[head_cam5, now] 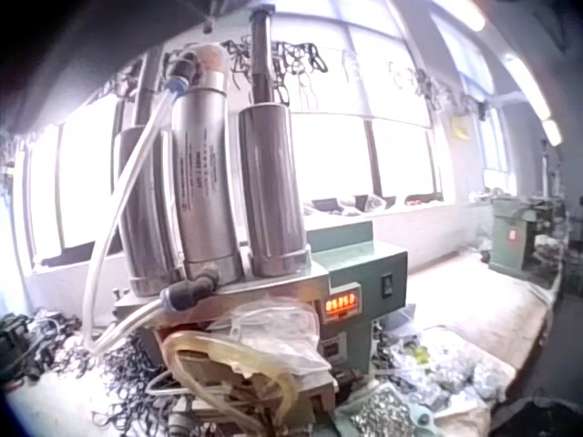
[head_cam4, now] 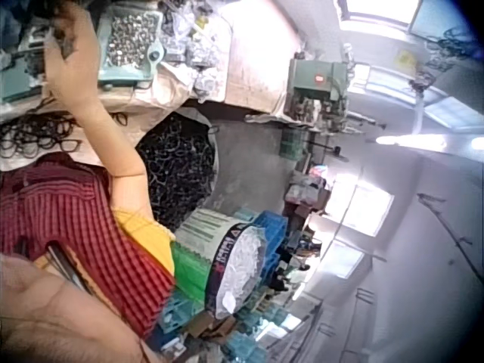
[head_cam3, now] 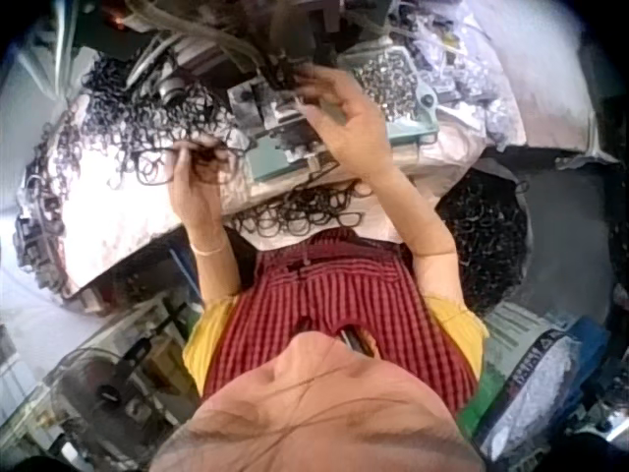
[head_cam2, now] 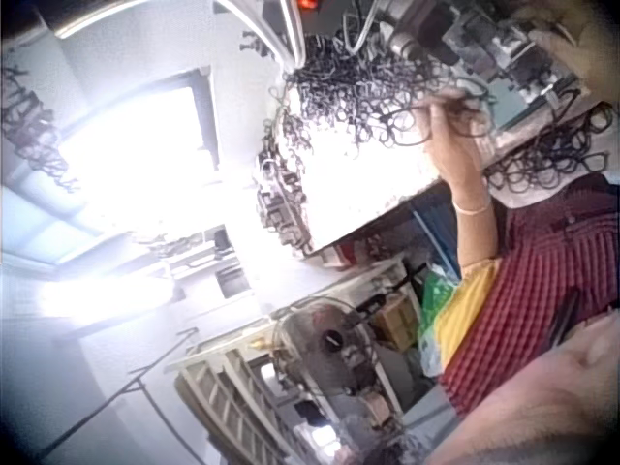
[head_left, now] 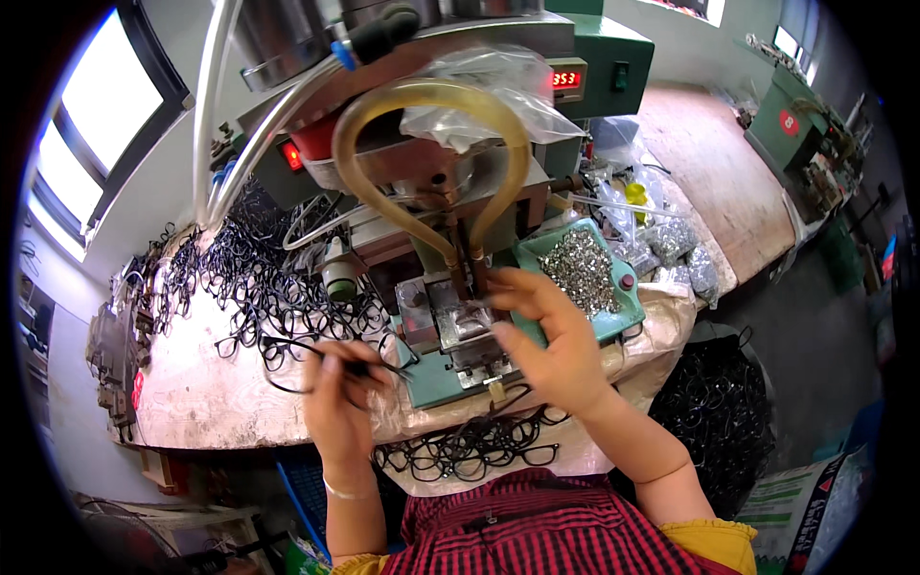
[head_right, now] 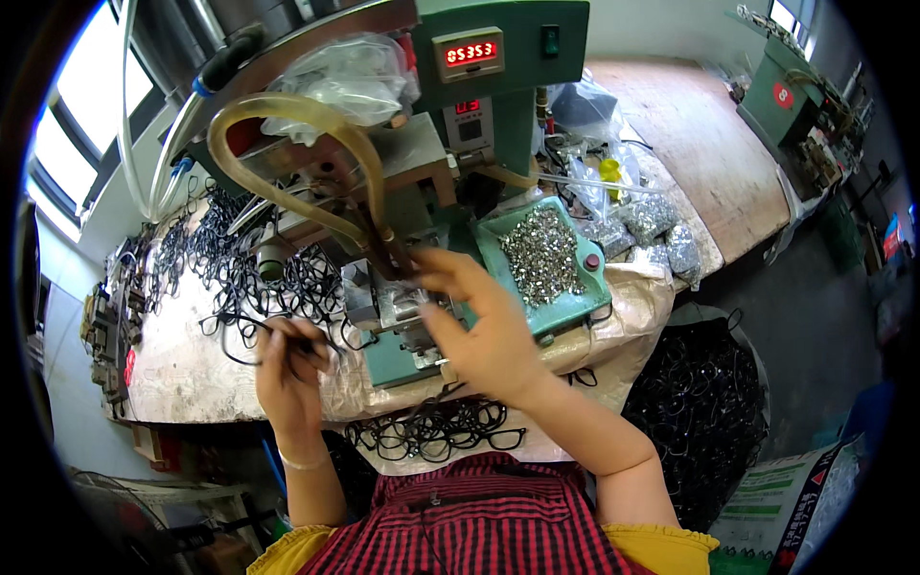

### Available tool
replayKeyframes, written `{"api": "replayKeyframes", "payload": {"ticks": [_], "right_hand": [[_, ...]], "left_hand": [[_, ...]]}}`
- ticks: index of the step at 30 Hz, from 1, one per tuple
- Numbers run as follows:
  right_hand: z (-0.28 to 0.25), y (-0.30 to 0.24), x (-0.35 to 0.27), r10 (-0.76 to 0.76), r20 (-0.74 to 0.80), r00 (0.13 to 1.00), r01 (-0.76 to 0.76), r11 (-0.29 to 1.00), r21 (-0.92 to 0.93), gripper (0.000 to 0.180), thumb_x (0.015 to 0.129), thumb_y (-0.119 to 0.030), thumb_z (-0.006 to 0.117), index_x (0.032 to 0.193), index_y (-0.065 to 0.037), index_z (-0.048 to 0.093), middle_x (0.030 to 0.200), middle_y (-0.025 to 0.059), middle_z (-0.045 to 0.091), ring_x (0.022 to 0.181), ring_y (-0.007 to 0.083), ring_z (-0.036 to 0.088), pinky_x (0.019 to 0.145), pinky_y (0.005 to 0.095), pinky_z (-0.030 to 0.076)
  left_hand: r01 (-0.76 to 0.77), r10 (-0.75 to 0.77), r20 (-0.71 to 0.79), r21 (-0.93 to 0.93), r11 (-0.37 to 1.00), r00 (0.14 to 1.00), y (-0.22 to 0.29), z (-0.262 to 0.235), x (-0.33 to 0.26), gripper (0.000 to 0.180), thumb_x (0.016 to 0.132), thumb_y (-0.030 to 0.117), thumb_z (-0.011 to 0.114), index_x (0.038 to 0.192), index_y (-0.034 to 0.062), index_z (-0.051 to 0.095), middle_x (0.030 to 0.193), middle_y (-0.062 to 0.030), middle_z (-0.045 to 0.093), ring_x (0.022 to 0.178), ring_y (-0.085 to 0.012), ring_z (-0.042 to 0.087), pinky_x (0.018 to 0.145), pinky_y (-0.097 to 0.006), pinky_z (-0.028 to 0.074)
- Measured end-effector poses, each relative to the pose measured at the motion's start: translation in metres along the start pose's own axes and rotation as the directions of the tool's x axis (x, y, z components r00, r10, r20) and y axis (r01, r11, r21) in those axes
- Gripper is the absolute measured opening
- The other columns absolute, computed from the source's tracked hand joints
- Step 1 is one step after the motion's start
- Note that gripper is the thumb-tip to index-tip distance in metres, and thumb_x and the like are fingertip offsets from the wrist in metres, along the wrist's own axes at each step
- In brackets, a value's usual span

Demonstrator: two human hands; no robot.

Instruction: The person repeatedly picks up black eyeglass frames and small metal screws, places them into a green manual press machine, and operates the lever to attach the screws. Finished frames are placed on the table to the left.

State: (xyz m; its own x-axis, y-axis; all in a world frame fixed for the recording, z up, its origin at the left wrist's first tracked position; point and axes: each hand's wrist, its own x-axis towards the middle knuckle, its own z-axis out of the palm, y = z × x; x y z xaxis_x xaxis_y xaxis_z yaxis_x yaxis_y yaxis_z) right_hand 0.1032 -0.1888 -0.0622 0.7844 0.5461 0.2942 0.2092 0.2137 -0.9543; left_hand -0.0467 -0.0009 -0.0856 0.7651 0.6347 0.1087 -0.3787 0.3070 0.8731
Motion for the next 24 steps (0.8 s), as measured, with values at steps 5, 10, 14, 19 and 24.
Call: {"api": "replayKeyframes", "payload": {"ticks": [5, 10, 14, 19, 24], "right_hand": [[-0.069, 0.076, 0.016, -0.267, -0.126, 0.956, -0.023, 0.359, -0.933, 0.027, 0.074, -0.011, 0.075, 0.101, -0.009, 0.073, 0.12, 0.0194, 0.062, 0.121, 0.04, 0.055, 0.104, 0.0484, 0.042], [-0.1, 0.111, 0.012, -0.347, -0.141, 0.927, 0.016, 0.414, -0.91, 0.018, 0.072, -0.015, 0.077, 0.089, -0.01, 0.075, 0.114, 0.0193, 0.065, 0.122, 0.0387, 0.055, 0.101, 0.046, 0.045], [-0.087, 0.111, 0.035, -0.358, -0.111, 0.927, 0.073, 0.464, -0.883, 0.014, 0.072, -0.014, 0.077, 0.084, -0.009, 0.072, 0.102, 0.014, 0.066, 0.108, 0.034, 0.059, 0.087, 0.0443, 0.05], [-0.067, 0.124, 0.067, -0.275, -0.04, 0.96, 0.021, 0.213, -0.977, 0.014, 0.076, -0.017, 0.071, 0.088, -0.011, 0.068, 0.095, 0.0102, 0.061, 0.098, 0.0316, 0.059, 0.075, 0.0434, 0.052], [-0.095, 0.108, 0.014, -0.416, -0.178, 0.892, 0.083, 0.537, -0.839, 0.013, 0.088, -0.006, 0.066, 0.1, -0.005, 0.071, 0.097, 0.0102, 0.07, 0.09, 0.028, 0.066, 0.081, 0.0361, 0.05]], "left_hand": [[0.786, -0.679, 0.486, -0.026, 0.618, 0.55, 0.006, 0.075, -0.014, 0.022, 0.104, 0.028, 0.037, 0.101, 0.0072, 0.043, 0.081, -0.0304, 0.067, 0.057, -0.0334, 0.066, 0.043, -0.034, 0.052], [0.81, -0.731, 0.374, -0.111, 0.575, 0.57, -0.017, 0.091, -0.013, 0.021, 0.105, 0.029, 0.038, 0.098, 0.01, 0.045, 0.082, -0.0276, 0.068, 0.055, -0.0308, 0.066, 0.04, -0.031, 0.05], [0.771, -0.677, 0.407, -0.125, 0.624, 0.614, -0.022, 0.09, -0.014, 0.021, 0.104, 0.028, 0.039, 0.098, 0.0094, 0.045, 0.083, -0.027, 0.068, 0.057, -0.0289, 0.067, 0.041, -0.031, 0.051], [0.692, -0.615, 0.469, 0.011, 0.722, 0.634, -0.028, 0.066, -0.014, 0.028, 0.105, 0.032, 0.044, 0.106, 0.005, 0.049, 0.092, -0.0243, 0.069, 0.071, -0.0249, 0.069, 0.059, -0.03, 0.056], [0.356, -0.416, 0.167, 0.3, 0.885, 0.894, -0.011, 0.0, -0.066, 0.02, 0.102, 0.019, 0.053, 0.109, 0.001, 0.055, 0.1, -0.0192, 0.069, 0.081, -0.0217, 0.069, 0.071, -0.032, 0.055]]}}
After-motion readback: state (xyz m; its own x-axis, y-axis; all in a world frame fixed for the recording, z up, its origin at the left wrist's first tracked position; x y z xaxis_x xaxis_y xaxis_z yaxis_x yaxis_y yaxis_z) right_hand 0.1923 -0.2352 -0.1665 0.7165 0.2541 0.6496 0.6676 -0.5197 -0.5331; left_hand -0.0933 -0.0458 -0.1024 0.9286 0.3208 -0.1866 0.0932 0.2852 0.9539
